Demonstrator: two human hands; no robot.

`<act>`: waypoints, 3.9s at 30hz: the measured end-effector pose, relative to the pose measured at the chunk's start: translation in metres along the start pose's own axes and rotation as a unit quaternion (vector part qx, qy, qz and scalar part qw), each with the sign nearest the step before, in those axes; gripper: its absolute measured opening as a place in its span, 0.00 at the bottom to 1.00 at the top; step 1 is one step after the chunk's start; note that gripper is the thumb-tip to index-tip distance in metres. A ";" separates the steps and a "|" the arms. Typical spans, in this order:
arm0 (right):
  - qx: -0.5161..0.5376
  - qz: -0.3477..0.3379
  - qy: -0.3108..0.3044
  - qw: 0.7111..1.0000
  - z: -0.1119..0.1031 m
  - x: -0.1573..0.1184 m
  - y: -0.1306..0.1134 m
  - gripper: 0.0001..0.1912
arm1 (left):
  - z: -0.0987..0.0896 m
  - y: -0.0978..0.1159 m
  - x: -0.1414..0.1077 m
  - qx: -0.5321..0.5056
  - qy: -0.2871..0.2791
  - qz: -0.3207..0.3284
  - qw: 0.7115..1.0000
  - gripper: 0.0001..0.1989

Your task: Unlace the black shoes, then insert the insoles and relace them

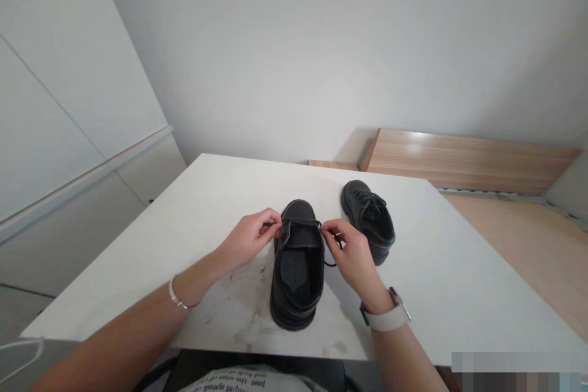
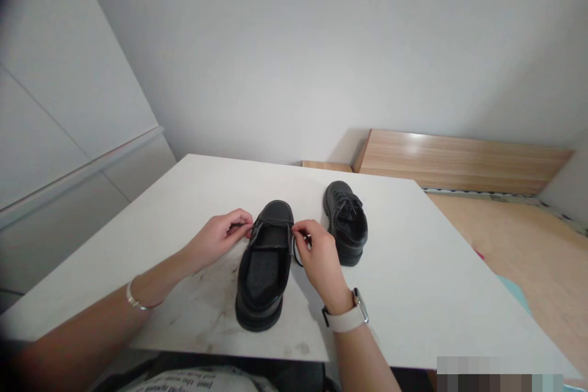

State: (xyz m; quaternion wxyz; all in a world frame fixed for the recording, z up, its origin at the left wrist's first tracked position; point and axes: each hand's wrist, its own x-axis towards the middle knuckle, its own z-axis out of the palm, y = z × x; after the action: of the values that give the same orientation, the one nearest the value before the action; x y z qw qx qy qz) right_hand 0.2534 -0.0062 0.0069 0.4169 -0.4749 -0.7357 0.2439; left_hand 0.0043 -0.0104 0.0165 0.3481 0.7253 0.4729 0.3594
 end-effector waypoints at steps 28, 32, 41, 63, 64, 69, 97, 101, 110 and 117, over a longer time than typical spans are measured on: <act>-0.037 -0.033 0.020 0.999 0.005 -0.002 -0.010 0.07 | -0.009 0.008 -0.001 0.036 -0.021 0.011 0.999 0.09; -0.032 -0.032 0.020 0.999 0.006 -0.003 -0.011 0.07 | -0.003 0.005 0.000 0.043 -0.017 0.016 0.999 0.09; -0.042 -0.036 0.023 0.998 0.005 -0.004 -0.011 0.08 | 0.000 0.003 0.002 0.208 0.118 0.131 0.962 0.07; -0.314 -0.055 -0.099 0.943 0.001 0.006 -0.055 0.13 | 0.005 0.061 0.012 0.419 -0.081 0.031 0.904 0.12; -0.327 -0.056 -0.099 0.938 0.002 0.007 -0.056 0.12 | 0.006 0.062 0.014 0.430 -0.089 0.031 0.898 0.11; -0.407 -0.049 -0.087 0.908 0.007 0.011 -0.063 0.11 | 0.011 0.066 0.017 0.464 -0.099 0.037 0.880 0.10; 0.112 -0.270 0.238 0.926 -0.034 0.061 -0.154 0.04 | -0.033 0.156 0.041 -0.257 0.072 0.183 0.946 0.10; 0.219 -0.234 0.159 0.934 -0.033 0.064 -0.146 0.02 | -0.035 0.153 0.040 -0.274 0.051 0.183 0.943 0.09; 0.345 -0.140 0.004 0.928 -0.036 0.059 -0.133 0.08 | -0.039 0.144 0.036 -0.233 0.058 0.173 0.955 0.12; 0.477 -0.040 0.089 0.873 -0.042 0.041 -0.101 0.10 | -0.063 0.102 0.029 -0.278 0.129 0.100 0.947 0.08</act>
State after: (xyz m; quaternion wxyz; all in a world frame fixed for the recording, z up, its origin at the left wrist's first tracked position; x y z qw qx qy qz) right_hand 0.2311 -0.0141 0.1214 0.6659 -0.2086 -0.5078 0.5052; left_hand 0.0033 -0.0046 0.1395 0.4338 0.5912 0.3200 0.6000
